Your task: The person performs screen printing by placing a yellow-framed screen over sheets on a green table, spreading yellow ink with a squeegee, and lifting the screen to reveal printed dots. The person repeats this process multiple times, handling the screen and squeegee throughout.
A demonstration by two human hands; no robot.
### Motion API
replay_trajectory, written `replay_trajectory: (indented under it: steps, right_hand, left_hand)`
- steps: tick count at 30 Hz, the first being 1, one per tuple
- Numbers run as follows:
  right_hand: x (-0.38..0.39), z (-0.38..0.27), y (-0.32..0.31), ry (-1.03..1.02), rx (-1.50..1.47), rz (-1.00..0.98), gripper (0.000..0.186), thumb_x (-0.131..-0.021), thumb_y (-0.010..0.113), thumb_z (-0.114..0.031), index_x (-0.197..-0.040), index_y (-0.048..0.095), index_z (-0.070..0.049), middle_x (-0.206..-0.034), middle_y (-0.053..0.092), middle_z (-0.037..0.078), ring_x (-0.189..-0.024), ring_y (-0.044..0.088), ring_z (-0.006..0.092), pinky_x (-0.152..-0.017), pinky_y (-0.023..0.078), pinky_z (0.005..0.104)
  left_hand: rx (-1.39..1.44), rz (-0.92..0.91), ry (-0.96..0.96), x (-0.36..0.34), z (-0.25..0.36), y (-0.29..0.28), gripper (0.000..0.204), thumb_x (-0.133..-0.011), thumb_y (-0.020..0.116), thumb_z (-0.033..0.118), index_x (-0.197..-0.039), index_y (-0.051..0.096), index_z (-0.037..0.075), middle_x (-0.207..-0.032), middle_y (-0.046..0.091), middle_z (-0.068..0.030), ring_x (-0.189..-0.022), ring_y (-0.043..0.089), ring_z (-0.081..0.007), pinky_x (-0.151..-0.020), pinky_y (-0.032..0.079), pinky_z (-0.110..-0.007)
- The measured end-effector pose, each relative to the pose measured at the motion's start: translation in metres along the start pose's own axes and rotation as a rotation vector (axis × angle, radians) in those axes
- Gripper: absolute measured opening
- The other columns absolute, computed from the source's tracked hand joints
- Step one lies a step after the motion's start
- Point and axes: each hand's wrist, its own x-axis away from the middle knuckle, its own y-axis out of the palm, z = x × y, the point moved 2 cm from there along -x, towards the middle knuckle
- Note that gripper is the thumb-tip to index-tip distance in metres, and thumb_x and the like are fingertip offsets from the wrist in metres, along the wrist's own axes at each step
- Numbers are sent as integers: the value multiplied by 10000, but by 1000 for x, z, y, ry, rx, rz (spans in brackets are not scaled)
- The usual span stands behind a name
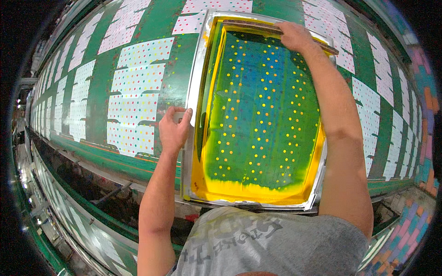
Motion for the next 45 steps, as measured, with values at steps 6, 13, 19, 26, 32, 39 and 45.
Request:
replay_trajectory:
  steps: [6,13,19,26,32,39,45]
  right_hand:
    - [-12,21,3,32,-38,-8,503,-942,633,-129,-1426,723,-230,-1307,773,183,-1231,730,408,-1060,586,565]
    - [-3,25,-3,-127,-121,-141,406,-905,647,-148,-1299,745,-163,-1209,777,215,-1166,719,448,-1018,572,541]
    - [73,-23,-15,-115,-130,-228,416,-900,624,-119,-1283,762,-204,-1221,792,174,-1185,735,424,-1036,580,566]
    - [204,-104,-27,-47,-146,-286,463,-887,674,-132,-1325,754,-258,-1194,791,155,-1140,755,396,-989,609,560]
    - [307,-176,-30,-24,-175,-274,463,-868,702,-96,-1305,768,-236,-1180,779,140,-1128,749,397,-960,614,555]
    - [418,-254,-40,5,-184,-275,422,-868,714,-93,-1267,786,-213,-1101,775,130,-1102,754,375,-936,608,554]
    - [483,-293,-39,5,-178,-169,459,-847,708,-30,-1281,770,-168,-1143,763,87,-1121,722,345,-976,567,515]
  left_hand:
    - [40,-11,-41,-1,-6,4,388,-992,801,370,-1043,764,-12,-974,773,-164,-936,717,-262,-902,554,-404]
    - [-41,46,94,-7,-22,6,442,-964,817,453,-1041,788,20,-919,778,-223,-839,749,-332,-813,584,-434]
    - [-23,6,88,-11,-28,6,499,-957,796,505,-1050,789,15,-1074,775,-283,-1052,731,-454,-952,552,-509]
    - [-92,21,99,-6,-20,2,513,-981,746,521,-1104,802,26,-1108,779,-301,-1060,738,-481,-971,555,-526]
    - [-71,34,196,-9,-32,6,551,-983,739,526,-1173,798,12,-1130,785,-288,-1093,739,-482,-990,558,-530]
    - [-34,-21,222,-15,-43,7,554,-975,743,530,-1210,787,30,-1237,772,-275,-1200,721,-460,-1035,552,-519]
    - [-38,-3,225,-12,-42,6,559,-971,742,535,-1250,776,51,-1256,772,-268,-1210,718,-458,-1057,544,-528]
